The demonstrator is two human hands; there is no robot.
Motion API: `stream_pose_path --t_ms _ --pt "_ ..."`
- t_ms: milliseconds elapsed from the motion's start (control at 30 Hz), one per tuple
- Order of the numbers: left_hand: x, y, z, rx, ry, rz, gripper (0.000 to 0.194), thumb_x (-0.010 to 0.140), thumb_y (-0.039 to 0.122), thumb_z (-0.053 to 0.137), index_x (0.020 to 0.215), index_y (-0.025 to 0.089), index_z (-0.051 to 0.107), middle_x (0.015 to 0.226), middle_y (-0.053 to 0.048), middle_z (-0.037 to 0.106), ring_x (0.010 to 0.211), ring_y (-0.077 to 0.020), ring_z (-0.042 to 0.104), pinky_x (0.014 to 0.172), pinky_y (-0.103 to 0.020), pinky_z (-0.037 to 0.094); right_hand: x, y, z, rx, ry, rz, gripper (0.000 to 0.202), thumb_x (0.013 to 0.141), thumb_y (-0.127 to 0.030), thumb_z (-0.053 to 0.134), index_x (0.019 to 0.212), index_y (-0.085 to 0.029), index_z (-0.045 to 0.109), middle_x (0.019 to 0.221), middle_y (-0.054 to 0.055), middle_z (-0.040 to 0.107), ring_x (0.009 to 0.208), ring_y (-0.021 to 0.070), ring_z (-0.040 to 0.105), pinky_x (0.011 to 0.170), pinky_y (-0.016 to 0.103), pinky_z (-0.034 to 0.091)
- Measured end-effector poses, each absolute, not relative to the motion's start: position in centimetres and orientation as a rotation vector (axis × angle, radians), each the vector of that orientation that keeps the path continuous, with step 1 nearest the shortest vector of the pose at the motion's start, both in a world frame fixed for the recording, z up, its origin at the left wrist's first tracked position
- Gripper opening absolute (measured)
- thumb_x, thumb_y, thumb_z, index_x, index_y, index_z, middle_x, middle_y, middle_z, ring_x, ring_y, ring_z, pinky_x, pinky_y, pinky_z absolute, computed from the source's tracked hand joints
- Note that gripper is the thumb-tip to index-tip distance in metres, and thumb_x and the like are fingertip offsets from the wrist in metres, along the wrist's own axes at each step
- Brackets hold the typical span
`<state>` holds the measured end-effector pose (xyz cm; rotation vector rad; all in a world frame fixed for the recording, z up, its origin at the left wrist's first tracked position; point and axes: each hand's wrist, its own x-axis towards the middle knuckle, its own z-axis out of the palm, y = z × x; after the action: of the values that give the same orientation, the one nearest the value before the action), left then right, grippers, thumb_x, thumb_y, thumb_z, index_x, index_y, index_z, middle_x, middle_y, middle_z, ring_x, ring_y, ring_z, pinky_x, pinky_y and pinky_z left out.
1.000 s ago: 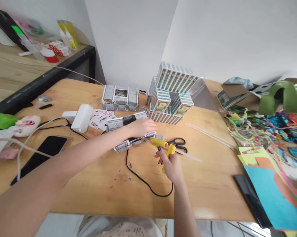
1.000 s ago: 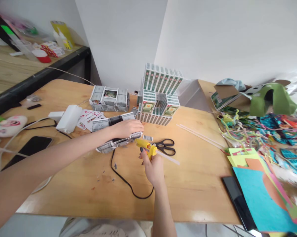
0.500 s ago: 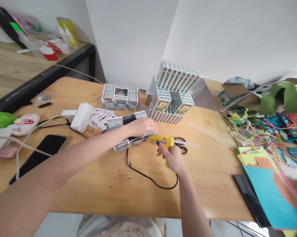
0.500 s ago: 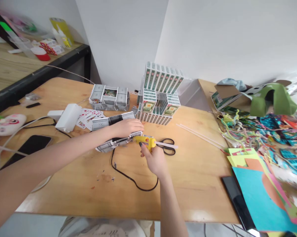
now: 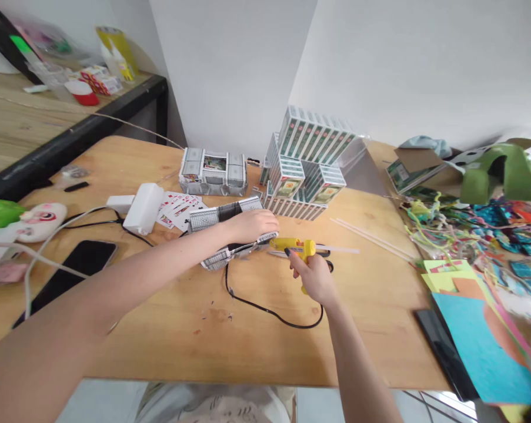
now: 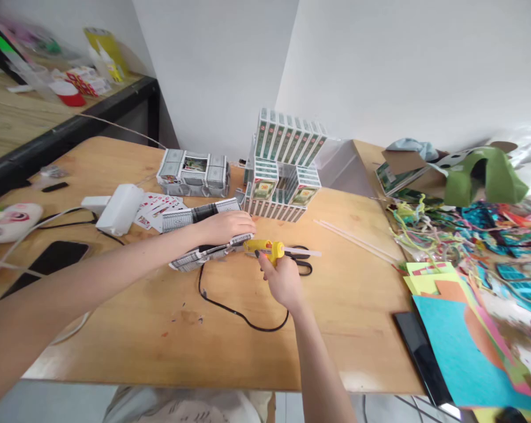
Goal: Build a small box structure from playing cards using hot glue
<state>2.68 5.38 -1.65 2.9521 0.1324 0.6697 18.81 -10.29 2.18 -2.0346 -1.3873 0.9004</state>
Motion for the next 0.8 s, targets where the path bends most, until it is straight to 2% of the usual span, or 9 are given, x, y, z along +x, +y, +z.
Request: stream_pose_path --t_ms 300,467,633,800 --pt "2.7 5.2 -1.2 2.945 0.131 0.67 0.028 0.092 0.019 0.039 0.098 0.015 0.066 0.097 -0.011 0.068 0.095 -0.0187 0.058 0.088 -0.035 0.045 18.9 -10.7 2.5 -2.112 -1.417 0.754 0.038 0.081 -0.05 0.045 0.058 -0.019 0.052 0.049 0.002 0.056 0.049 0.0169 0.055 0.05 0.025 0.037" --pt "2.7 5.2 -1.3 2.937 0.13 0.689 0.028 0.092 0.02 0.039 0.097 0.015 0.066 0.097 -0.01 0.068 0.095 -0.0184 0.058 0.088 -0.034 0.045 17.4 -11.6 2.5 -2.136 -1.582 0.435 0.036 0.085 -0.047 0.041 0.071 -0.018 0.057 0.057 0.006 0.06 0.053 0.0204 0.058 0.05 0.027 0.035" --pt "2.7 5.3 -1.5 2.944 0.124 0.684 0.027 0.091 0.018 0.039 0.099 0.014 0.065 0.099 -0.011 0.068 0.097 -0.0193 0.058 0.089 -0.035 0.045 17.0 -12.5 1.6 -2.1 -1.646 -0.028 0.037 0.088 -0.043 0.036 0.072 -0.018 0.058 0.066 0.009 0.061 0.067 0.0236 0.059 0.062 0.031 0.04" --pt "2.7 5.3 -1.5 2.941 0.136 0.689 0.029 0.091 0.016 0.038 0.102 0.014 0.065 0.1 -0.011 0.068 0.098 -0.0192 0.058 0.09 -0.035 0.045 19.8 -13.2 0.0 -2.201 -1.421 -0.096 0.033 0.087 -0.045 0.035 0.079 -0.019 0.054 0.071 0.007 0.056 0.07 0.0238 0.057 0.062 0.033 0.042"
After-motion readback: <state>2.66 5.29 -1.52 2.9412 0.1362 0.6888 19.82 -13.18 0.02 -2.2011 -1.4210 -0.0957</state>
